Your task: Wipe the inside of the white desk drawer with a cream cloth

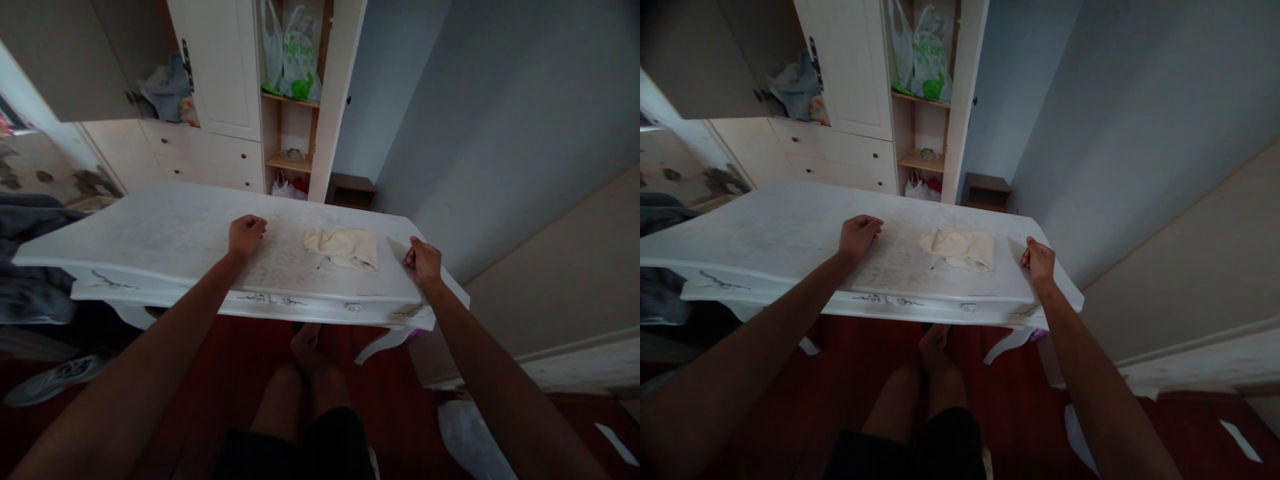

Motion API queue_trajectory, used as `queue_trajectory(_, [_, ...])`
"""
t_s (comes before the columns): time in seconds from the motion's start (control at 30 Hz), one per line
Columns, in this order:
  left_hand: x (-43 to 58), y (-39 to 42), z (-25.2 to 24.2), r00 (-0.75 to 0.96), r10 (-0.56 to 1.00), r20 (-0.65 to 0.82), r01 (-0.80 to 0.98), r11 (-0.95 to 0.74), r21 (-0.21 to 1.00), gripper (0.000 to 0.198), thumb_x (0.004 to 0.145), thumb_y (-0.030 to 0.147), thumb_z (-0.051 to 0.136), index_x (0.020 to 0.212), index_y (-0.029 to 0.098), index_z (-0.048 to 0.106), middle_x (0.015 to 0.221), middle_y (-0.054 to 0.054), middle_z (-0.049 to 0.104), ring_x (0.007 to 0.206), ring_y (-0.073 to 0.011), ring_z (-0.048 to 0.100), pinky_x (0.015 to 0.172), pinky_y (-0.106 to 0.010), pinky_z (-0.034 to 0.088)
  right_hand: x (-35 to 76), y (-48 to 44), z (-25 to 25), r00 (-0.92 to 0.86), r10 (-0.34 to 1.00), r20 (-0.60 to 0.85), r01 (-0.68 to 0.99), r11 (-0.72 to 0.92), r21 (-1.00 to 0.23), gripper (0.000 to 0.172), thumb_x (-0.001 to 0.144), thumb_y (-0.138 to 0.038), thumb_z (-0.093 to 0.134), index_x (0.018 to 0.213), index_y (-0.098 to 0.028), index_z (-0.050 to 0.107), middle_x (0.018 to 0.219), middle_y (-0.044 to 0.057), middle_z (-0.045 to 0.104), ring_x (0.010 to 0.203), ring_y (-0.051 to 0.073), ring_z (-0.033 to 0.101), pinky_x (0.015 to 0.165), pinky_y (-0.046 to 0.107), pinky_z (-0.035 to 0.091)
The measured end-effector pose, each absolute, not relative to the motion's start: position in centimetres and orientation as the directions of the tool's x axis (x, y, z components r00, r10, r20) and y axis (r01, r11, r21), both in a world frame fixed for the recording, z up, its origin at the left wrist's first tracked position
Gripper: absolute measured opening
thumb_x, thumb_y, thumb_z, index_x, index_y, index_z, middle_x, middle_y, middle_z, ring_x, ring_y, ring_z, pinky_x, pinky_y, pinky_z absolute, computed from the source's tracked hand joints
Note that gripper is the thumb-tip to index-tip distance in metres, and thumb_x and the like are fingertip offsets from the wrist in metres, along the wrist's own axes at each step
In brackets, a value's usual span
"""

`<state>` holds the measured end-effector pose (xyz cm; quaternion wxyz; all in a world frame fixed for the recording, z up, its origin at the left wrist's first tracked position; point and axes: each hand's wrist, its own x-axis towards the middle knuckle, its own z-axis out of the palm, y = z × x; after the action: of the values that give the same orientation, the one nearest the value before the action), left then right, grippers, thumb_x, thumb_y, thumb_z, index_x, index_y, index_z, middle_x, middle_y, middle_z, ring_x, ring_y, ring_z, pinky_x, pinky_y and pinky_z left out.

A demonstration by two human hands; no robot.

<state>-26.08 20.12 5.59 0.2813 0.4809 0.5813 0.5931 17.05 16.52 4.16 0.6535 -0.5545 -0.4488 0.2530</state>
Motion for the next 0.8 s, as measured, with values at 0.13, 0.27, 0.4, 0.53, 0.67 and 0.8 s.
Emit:
queue_trajectory(0.13, [-26.14, 20.15, 5.52, -0.380, 0.891, 0.248, 0.225, -0.171, 0.959, 0.015, 0.067, 0.029, 0.062, 0.070, 0.016, 0.068, 0.059, 0.001, 0.062, 0.052, -0.0111, 0.053, 0.054, -0.024, 0.044, 16.98, 16.44, 4.21, 0.473, 0.830, 0.297, 0.148, 0.257, -0.955, 0.047, 0.077, -0.048, 0.072, 0.044, -0.022, 0.050, 0.036, -0.005, 0.048, 0.032, 0.007, 0.045, 0.038, 0.021, 0.036])
queue_trajectory(0.27, [-26.18, 20.35, 5.37, -0.375, 0.891, 0.256, 0.232, -0.177, 0.956, 0.014, 0.067, 0.030, 0.064, 0.068, 0.016, 0.067, 0.059, 0.001, 0.062, 0.052, -0.0110, 0.053, 0.053, -0.024, 0.044, 16.99, 16.53, 4.17, 0.474, 0.830, 0.293, 0.147, 0.254, -0.956, 0.047, 0.077, -0.048, 0.071, 0.045, -0.021, 0.051, 0.036, -0.004, 0.048, 0.032, 0.007, 0.045, 0.037, 0.020, 0.035])
queue_trajectory(0.4, [-26.14, 20.53, 5.25, -0.377, 0.893, 0.245, 0.213, -0.174, 0.962, 0.012, 0.067, 0.029, 0.064, 0.067, 0.017, 0.066, 0.058, 0.001, 0.061, 0.051, -0.0106, 0.052, 0.052, -0.023, 0.044, 17.10, 16.65, 4.13, 0.468, 0.831, 0.301, 0.144, 0.264, -0.954, 0.047, 0.076, -0.050, 0.072, 0.045, -0.022, 0.050, 0.035, -0.004, 0.048, 0.032, 0.007, 0.043, 0.036, 0.020, 0.034])
queue_trajectory(0.53, [-26.13, 20.46, 5.28, -0.381, 0.891, 0.249, 0.215, -0.176, 0.960, 0.011, 0.067, 0.028, 0.064, 0.068, 0.017, 0.067, 0.059, 0.001, 0.061, 0.050, -0.0105, 0.052, 0.052, -0.023, 0.044, 17.07, 16.57, 4.18, 0.464, 0.832, 0.306, 0.129, 0.278, -0.952, 0.047, 0.075, -0.051, 0.074, 0.046, -0.022, 0.051, 0.036, -0.004, 0.049, 0.032, 0.008, 0.044, 0.036, 0.020, 0.035])
queue_trajectory(0.67, [-26.06, 20.29, 5.45, -0.392, 0.888, 0.241, 0.214, -0.167, 0.963, 0.011, 0.068, 0.027, 0.064, 0.069, 0.017, 0.067, 0.059, 0.001, 0.061, 0.051, -0.0103, 0.052, 0.053, -0.023, 0.043, 17.09, 16.58, 4.14, 0.469, 0.829, 0.305, 0.136, 0.274, -0.952, 0.049, 0.076, -0.053, 0.074, 0.047, -0.022, 0.051, 0.036, -0.005, 0.048, 0.033, 0.008, 0.045, 0.036, 0.020, 0.036])
queue_trajectory(0.8, [-25.94, 20.20, 5.59, -0.397, 0.888, 0.230, 0.198, -0.162, 0.967, 0.011, 0.067, 0.026, 0.064, 0.070, 0.016, 0.068, 0.059, 0.001, 0.061, 0.050, -0.0099, 0.051, 0.051, -0.022, 0.042, 17.31, 16.87, 3.95, 0.483, 0.827, 0.287, 0.102, 0.272, -0.957, 0.051, 0.076, -0.056, 0.075, 0.047, -0.023, 0.049, 0.036, -0.005, 0.047, 0.033, 0.008, 0.043, 0.036, 0.020, 0.039])
